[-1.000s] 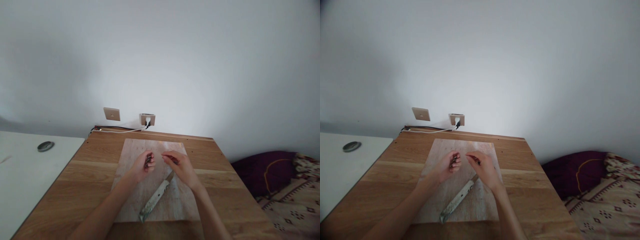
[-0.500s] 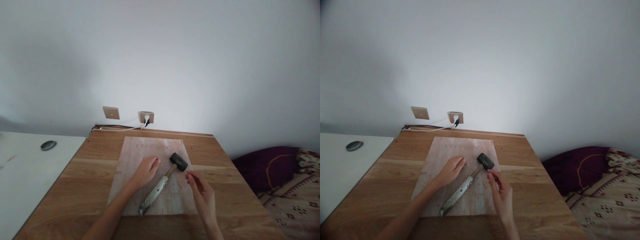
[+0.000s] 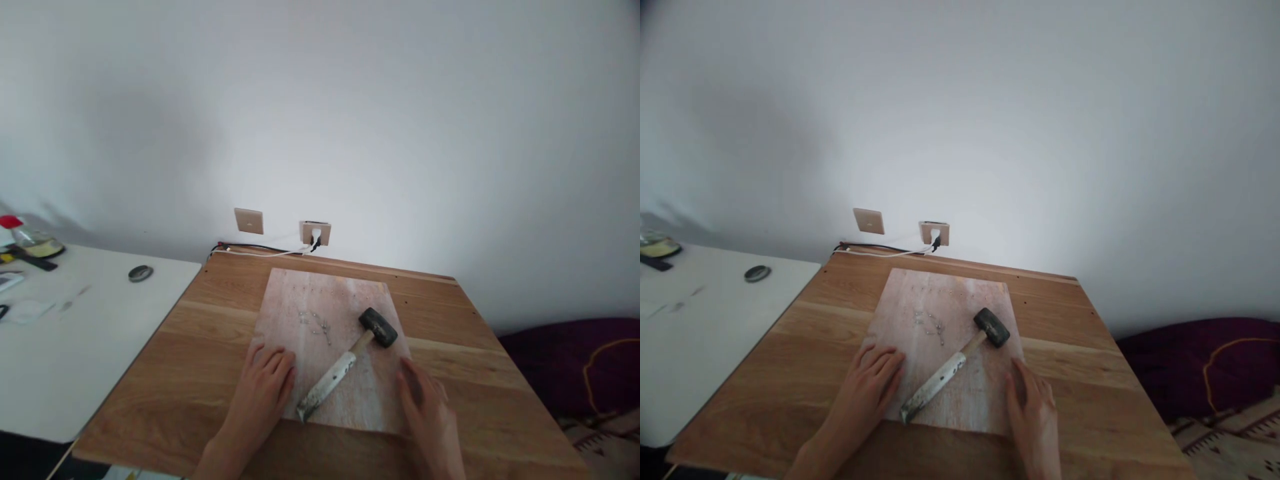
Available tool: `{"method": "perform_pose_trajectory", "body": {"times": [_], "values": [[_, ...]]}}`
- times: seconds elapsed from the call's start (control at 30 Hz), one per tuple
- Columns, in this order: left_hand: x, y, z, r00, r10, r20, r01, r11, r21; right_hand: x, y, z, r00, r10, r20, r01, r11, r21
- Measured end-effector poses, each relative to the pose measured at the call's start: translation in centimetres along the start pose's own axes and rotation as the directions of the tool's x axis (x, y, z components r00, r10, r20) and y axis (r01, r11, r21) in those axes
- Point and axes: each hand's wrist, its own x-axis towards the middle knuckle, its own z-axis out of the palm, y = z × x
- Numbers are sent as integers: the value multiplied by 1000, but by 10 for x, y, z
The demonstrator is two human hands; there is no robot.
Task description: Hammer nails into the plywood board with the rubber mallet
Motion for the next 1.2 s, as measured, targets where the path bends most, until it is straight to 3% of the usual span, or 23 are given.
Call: {"method": "perform_pose_trajectory", "body": {"times": [0.2,0.4,0.63,0.73,0.83,0.9,1.07,1.2], "values": [[-5,-9,-6,996,-87,0,87,994,59,5,-10,0,1000,-4,4,4,1000,30],[-22,-59,-27,983,-180,-45,185,967,174,-8,-60,24,982,-163,94,150,980,129],[-43,-127,-58,912,-398,-99,407,909,89,-20,-119,62,947,-240,213,193,957,218],[-52,-150,-71,884,-445,-147,462,880,115,-19,-129,69,933,-254,254,199,954,223],[-61,-169,-77,836,-488,-249,538,817,206,-17,-131,71,914,-317,254,264,939,222],[-65,-179,-78,817,-517,-256,568,799,197,-16,-131,72,896,-362,255,316,927,203],[-64,-182,-73,810,-530,-253,573,807,144,-15,-128,69,889,-395,233,375,918,128],[-57,-160,-69,861,-466,-206,498,854,150,-10,-107,59,908,-391,152,382,920,88]]}}
